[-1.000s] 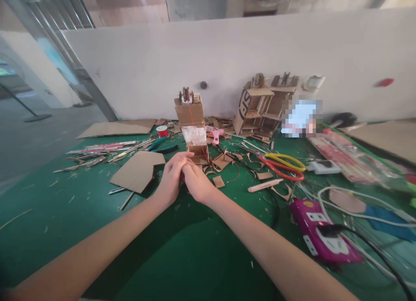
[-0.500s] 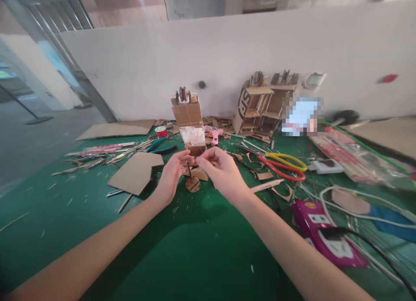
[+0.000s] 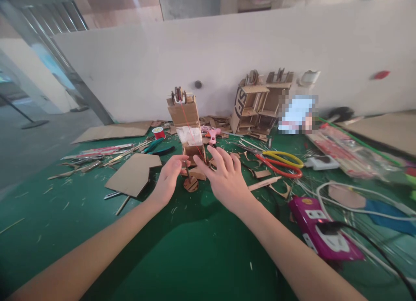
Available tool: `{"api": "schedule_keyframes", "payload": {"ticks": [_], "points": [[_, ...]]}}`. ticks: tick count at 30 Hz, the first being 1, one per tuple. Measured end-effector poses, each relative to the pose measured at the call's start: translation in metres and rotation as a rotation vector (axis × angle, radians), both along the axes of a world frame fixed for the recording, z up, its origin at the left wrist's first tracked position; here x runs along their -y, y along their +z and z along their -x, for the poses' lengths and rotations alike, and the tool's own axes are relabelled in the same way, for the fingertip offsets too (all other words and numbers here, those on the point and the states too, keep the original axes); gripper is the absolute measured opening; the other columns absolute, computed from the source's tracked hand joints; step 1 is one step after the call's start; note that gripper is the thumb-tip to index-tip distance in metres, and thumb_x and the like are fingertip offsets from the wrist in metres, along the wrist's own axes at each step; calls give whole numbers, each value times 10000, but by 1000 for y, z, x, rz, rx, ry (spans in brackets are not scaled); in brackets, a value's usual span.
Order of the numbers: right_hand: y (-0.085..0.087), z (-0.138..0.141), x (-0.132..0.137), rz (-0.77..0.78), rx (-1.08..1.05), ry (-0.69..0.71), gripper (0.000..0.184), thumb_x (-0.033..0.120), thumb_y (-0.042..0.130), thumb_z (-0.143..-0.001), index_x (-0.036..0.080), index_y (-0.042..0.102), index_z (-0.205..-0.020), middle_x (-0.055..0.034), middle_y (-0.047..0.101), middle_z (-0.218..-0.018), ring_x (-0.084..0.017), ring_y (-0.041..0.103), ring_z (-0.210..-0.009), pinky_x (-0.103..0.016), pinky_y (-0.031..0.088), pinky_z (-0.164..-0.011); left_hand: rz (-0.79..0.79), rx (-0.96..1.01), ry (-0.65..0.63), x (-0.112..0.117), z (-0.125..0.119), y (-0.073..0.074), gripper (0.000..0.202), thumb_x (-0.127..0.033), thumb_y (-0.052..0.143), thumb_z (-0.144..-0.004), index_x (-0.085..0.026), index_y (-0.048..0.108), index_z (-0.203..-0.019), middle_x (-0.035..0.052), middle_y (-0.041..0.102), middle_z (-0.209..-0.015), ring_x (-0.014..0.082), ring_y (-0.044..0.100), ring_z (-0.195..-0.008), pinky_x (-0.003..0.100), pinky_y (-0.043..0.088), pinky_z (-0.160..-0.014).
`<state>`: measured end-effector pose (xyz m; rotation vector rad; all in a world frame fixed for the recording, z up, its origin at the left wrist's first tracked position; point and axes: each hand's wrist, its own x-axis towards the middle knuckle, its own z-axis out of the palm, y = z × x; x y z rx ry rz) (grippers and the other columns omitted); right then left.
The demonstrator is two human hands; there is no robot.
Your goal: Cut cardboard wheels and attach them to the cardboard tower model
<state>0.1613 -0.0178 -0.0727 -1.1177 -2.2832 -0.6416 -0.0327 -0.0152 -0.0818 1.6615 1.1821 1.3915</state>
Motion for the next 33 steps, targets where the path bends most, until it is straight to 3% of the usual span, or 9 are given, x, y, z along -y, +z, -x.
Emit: {"api": "schedule_keyframes", "payload": {"ticks": [3,7,10,15,18,22,33], "points": [[-9,1,-1,101,-1,-13,739,118,541,-816,201,259,-1494,-201,268,-1507,-377,267,-1373,-579,326,-1041,-94,-190,23,3,-1,4,288,-389,486,-921,-182,583,-1096,86,639,-1017,195,603,-923,297,482,-738],[-12,2,-2,194,-66,10,696,266,501,-893,220,189,-1514,-178,272,-1522,-365,249,-1394,-605,290,-1073,-153,-269,27,1,-1,5,179,-290,515,-902,-189,611,-1015,60,671,-948,158,613,-774,286,491,-694],[-9,2,0,249,-102,69,697,381,480,-925,236,152,-1523,-163,266,-1534,-364,235,-1405,-616,270,-1090,-37,-51,43,-3,-1,4,192,-301,569,-871,-173,608,-1009,51,678,-864,172,648,-780,312,531,-727],[-4,0,3,361,-152,252,825,481,548,-882,255,91,-1530,-150,252,-1539,-351,257,-1407,-598,307,-1094,137,332,52,-8,0,3,464,-325,673,-805,-173,516,-1214,38,703,-832,167,673,-755,329,566,-731],[-3,1,4,407,-217,304,787,391,575,-882,263,131,-1519,-139,314,-1497,-321,372,-1354,-519,431,-1041,162,395,17,-7,0,4,441,-324,687,-795,-179,531,-1181,27,701,-810,149,664,-716,308,572,-702],[-5,3,5,496,-318,273,724,348,569,-883,287,189,-1496,-122,416,-1416,-293,557,-1188,-440,570,-879,138,404,15,-5,-1,5,366,-325,686,-800,-187,547,-1109,24,703,-815,134,661,-697,301,578,-702],[-16,5,-3,581,-499,203,568,277,569,-859,222,379,-1391,-124,573,-1328,-293,578,-1194,-490,501,-993,46,346,74,-9,0,2,282,-327,658,-815,-195,500,-1009,35,677,-844,192,704,-777,370,589,-738]]}}
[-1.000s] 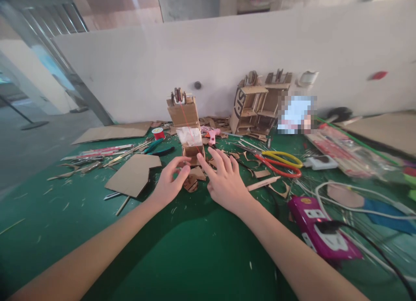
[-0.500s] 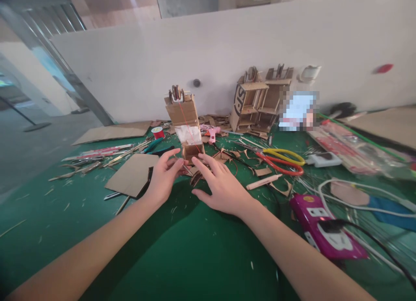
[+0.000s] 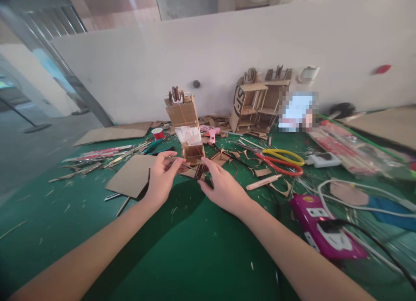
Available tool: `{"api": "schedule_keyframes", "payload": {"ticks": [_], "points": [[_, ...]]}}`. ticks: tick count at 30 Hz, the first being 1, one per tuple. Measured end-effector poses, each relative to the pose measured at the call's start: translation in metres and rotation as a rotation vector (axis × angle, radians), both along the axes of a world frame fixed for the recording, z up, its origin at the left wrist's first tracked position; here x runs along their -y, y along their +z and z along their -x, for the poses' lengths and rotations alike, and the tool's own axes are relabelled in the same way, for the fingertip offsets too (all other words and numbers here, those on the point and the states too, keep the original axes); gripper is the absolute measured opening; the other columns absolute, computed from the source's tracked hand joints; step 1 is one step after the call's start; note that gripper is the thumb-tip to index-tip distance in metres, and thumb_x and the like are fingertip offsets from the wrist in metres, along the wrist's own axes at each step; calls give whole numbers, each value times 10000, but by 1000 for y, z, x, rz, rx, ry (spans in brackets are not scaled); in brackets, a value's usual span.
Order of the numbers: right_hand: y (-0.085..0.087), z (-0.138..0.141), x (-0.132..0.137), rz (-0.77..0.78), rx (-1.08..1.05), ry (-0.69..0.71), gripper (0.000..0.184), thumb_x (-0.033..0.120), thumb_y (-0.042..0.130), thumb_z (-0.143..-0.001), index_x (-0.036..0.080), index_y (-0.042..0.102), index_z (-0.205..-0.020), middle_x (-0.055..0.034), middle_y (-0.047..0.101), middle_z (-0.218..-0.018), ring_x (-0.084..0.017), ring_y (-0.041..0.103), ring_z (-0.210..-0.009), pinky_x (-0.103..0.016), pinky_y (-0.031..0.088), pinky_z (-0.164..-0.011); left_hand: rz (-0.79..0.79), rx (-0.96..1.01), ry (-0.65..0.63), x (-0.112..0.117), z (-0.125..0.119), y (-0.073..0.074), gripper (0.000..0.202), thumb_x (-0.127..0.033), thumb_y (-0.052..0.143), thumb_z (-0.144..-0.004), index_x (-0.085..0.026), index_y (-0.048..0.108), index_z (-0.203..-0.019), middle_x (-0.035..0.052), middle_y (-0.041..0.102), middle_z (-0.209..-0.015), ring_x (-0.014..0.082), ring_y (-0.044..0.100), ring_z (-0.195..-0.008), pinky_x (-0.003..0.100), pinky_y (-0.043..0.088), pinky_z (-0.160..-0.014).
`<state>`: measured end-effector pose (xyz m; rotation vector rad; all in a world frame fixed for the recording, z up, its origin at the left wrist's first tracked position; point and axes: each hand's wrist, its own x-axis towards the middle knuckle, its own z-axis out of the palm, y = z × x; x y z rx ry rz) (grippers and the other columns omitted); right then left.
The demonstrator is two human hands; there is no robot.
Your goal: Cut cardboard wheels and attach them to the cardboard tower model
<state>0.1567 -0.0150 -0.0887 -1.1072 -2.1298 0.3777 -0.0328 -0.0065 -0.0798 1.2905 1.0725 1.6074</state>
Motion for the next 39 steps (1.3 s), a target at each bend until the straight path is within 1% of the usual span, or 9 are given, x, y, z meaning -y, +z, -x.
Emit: {"api": "schedule_keyframes", "payload": {"ticks": [4,8,13,17,21,27,32,36,39], "points": [[-1,0,-3,17,-134,3,484,218,585,-829,220,463,-1297,-114,623,-1241,-263,624,-1122,-472,509,-983,22,-144,45,-1,3,0,254,-360,647,-817,-197,499,-945,10,616,-795,173,671,-707,314,565,-627],[1,1,-7,121,-453,83,392,196,576,-837,237,498,-1219,-94,628,-1203,-227,631,-1101,-446,521,-976,-15,-452,121,1,6,2,230,-391,604,-844,-192,496,-805,-16,529,-707,128,549,-618,245,442,-543],[5,-1,-11,285,-725,116,363,250,599,-846,221,537,-1203,-109,634,-1191,-235,633,-1088,-450,546,-938,-131,-673,24,6,5,4,256,-349,539,-889,-197,454,-702,-40,453,-620,111,439,-568,243,349,-540],[9,-3,-10,316,-734,114,380,251,631,-820,211,568,-1193,-104,647,-1189,-239,632,-1094,-457,523,-966,-144,-712,-81,8,2,4,135,-310,498,-921,-197,570,-910,10,612,-755,142,557,-662,263,422,-602],[16,-3,-6,304,-764,94,372,248,653,-806,211,581,-1169,-96,665,-1161,-237,638,-1082,-460,504,-982,-233,-817,-184,6,3,2,202,-263,428,-955,-195,613,-999,71,674,-966,194,621,-869,326,466,-776],[23,-1,0,278,-791,105,355,241,671,-792,216,584,-1135,-79,670,-1125,-224,640,-1064,-433,513,-971,-222,-856,-184,4,5,-5,232,-244,366,-969,-178,572,-887,35,608,-779,164,561,-709,290,434,-672],[26,-2,2,271,-778,111,343,249,647,-796,224,579,-1130,-76,666,-1108,-230,641,-1040,-429,539,-915,-227,-833,-195,5,4,-4,209,-225,370,-964,-182,540,-849,37,602,-805,163,565,-748,288,431,-701],[23,-6,-1,184,-570,20,336,240,577,-801,226,587,-1137,-77,648,-1095,-245,633,-990,-424,554,-831,-232,-816,-175,6,4,-3,221,-236,365,-967,-186,534,-834,39,604,-805,163,569,-739,289,441,-695],[20,-10,-2,42,-271,-38,358,211,560,-778,233,601,-1133,-84,618,-1134,-293,577,-1058,-492,499,-900,-243,-792,-134,6,4,-1,204,-234,370,-967,-185,544,-871,42,610,-809,165,578,-740,293,451,-698]]}}
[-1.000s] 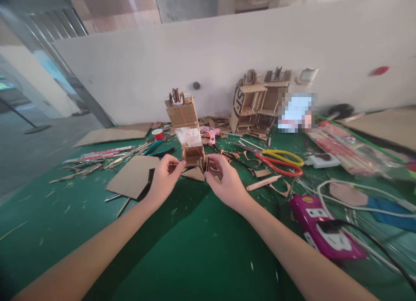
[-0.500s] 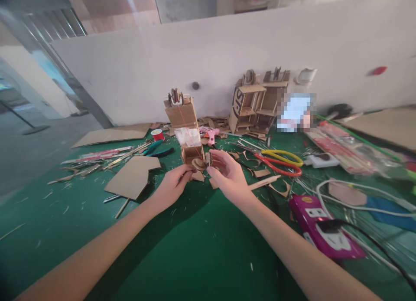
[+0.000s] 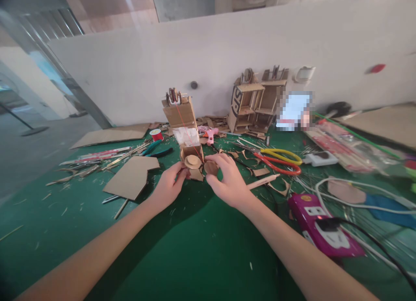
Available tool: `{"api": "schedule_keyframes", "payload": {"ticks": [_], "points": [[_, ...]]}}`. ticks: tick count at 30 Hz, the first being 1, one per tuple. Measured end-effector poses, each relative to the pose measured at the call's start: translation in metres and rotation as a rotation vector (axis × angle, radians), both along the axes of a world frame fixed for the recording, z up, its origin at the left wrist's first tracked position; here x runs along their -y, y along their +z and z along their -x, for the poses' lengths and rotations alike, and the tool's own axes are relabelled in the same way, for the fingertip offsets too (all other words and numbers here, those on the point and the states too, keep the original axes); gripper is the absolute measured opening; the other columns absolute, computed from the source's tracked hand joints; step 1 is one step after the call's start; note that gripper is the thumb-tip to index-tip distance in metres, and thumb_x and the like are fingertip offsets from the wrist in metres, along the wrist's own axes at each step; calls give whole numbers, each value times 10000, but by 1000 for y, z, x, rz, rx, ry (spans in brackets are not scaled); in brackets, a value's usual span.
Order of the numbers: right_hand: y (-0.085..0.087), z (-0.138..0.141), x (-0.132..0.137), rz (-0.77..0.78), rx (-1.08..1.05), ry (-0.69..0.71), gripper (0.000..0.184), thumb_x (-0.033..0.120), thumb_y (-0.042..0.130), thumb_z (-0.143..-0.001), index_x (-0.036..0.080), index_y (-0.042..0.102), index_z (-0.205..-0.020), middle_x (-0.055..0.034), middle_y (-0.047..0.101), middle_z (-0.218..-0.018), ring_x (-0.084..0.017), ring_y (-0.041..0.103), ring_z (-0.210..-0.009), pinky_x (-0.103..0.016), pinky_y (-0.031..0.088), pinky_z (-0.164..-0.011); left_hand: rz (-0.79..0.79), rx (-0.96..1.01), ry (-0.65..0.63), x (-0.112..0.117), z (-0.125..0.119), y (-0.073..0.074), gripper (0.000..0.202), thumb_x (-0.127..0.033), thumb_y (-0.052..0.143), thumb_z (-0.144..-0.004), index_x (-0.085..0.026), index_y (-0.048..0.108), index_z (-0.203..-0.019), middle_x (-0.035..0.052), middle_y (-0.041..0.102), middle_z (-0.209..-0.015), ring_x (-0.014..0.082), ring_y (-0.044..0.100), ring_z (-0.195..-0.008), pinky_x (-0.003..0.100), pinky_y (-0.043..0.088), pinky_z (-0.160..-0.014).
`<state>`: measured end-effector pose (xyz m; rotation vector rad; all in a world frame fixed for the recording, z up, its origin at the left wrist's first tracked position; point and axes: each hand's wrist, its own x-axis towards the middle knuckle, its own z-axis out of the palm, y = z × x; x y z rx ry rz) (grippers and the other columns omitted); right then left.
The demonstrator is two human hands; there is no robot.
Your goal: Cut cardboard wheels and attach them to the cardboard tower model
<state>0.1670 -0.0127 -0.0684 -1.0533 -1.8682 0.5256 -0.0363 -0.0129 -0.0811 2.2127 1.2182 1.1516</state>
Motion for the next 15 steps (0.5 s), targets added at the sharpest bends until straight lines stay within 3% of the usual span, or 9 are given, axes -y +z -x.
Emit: {"api": "schedule_keyframes", "payload": {"ticks": [2,5,8,15], "points": [[-1,-1,0,-59,92,19,382,225,550,-804,246,570,-1185,-85,588,-1195,-314,521,-1144,-526,455,-957,-13,7,-4,0,0,1,189,-216,374,-963,-184,548,-896,48,617,-839,167,585,-764,295,456,-710],[0,1,3,-69,71,75,363,278,518,-882,249,522,-1245,-94,562,-1233,-286,536,-1138,-491,483,-941,-11,-36,-64,1,0,2,171,-198,381,-959,-185,543,-906,55,614,-882,171,583,-816,294,455,-729],[3,5,6,-80,28,132,303,274,515,-906,238,553,-1204,-95,591,-1150,-238,600,-1029,-422,540,-872,-5,-94,-98,3,0,1,160,-204,380,-960,-189,521,-886,49,594,-865,174,569,-808,300,447,-723],[2,8,7,-96,-14,156,240,252,582,-869,241,613,-1107,-87,614,-1120,-239,609,-1044,-396,594,-808,-5,-114,-105,9,-5,5,120,-185,403,-938,-197,493,-859,25,556,-805,163,542,-742,294,418,-671]]}}
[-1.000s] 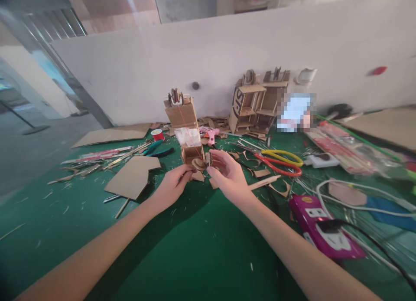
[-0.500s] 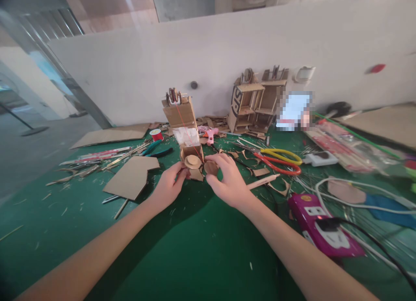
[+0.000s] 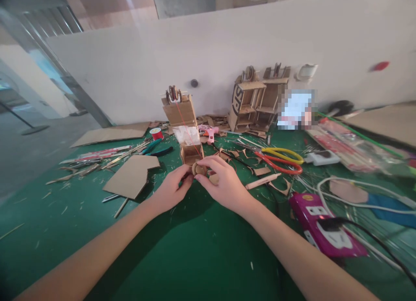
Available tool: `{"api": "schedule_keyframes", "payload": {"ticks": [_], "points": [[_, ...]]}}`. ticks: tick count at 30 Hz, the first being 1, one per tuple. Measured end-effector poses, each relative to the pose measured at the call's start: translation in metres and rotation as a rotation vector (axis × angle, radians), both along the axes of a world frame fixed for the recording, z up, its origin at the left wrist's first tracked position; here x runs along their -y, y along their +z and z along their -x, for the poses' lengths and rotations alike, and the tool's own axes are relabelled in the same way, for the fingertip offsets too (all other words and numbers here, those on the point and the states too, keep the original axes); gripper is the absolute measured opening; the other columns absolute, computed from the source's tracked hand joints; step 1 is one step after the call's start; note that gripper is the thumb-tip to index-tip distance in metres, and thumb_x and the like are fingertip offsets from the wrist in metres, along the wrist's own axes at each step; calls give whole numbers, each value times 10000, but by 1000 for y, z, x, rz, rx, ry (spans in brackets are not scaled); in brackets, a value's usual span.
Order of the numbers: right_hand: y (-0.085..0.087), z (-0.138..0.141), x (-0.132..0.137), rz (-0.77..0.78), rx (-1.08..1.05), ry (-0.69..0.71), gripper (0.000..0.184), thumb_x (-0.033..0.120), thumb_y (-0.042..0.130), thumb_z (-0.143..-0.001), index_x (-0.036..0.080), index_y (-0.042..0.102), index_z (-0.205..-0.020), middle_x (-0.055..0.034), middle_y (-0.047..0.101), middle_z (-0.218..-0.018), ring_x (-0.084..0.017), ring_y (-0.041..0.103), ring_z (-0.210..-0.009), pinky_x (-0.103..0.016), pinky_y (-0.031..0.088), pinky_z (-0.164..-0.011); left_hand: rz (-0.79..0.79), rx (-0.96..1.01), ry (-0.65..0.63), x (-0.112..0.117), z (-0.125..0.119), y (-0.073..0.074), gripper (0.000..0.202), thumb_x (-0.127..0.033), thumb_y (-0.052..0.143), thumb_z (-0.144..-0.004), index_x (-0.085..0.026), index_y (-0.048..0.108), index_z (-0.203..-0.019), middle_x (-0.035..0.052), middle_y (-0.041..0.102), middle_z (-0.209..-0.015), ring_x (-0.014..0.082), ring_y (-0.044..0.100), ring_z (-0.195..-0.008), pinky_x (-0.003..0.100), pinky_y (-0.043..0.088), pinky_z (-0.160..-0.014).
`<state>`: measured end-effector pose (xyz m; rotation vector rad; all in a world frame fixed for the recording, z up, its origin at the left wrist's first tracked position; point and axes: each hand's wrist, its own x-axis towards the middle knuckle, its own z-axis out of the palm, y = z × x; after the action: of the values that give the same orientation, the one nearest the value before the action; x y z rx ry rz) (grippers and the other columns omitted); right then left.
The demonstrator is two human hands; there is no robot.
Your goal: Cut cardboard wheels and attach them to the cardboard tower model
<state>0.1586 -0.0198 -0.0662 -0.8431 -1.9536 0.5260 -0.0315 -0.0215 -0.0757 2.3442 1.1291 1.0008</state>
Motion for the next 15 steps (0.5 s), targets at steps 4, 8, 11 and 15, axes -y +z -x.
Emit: {"api": "schedule_keyframes", "payload": {"ticks": [4,8,11,15], "points": [[-3,2,0,110,-31,15,200,252,568,-876,237,600,-1073,-79,624,-1089,-215,643,-962,-365,621,-754,-21,-19,13,0,0,2,181,-211,407,-947,-198,480,-782,7,520,-745,151,506,-692,276,381,-628],[1,0,0,68,-9,-21,158,234,538,-882,221,590,-1031,-83,631,-1061,-212,643,-943,-374,616,-771,-27,-48,49,-2,3,0,220,-210,411,-944,-200,428,-725,-14,469,-687,133,445,-626,266,329,-585],[6,-3,-1,80,-57,-91,140,248,534,-881,216,587,-1007,-85,632,-1026,-221,643,-929,-369,613,-736,-20,-11,78,-4,5,-1,259,-230,408,-948,-203,377,-692,-24,426,-662,125,395,-599,266,302,-568],[4,-7,-3,142,-70,-101,195,233,523,-881,221,549,-1074,-88,629,-1038,-232,643,-951,-364,605,-713,13,52,41,-3,5,-1,188,-227,404,-953,-196,439,-770,7,498,-760,136,442,-675,271,350,-621]]}}
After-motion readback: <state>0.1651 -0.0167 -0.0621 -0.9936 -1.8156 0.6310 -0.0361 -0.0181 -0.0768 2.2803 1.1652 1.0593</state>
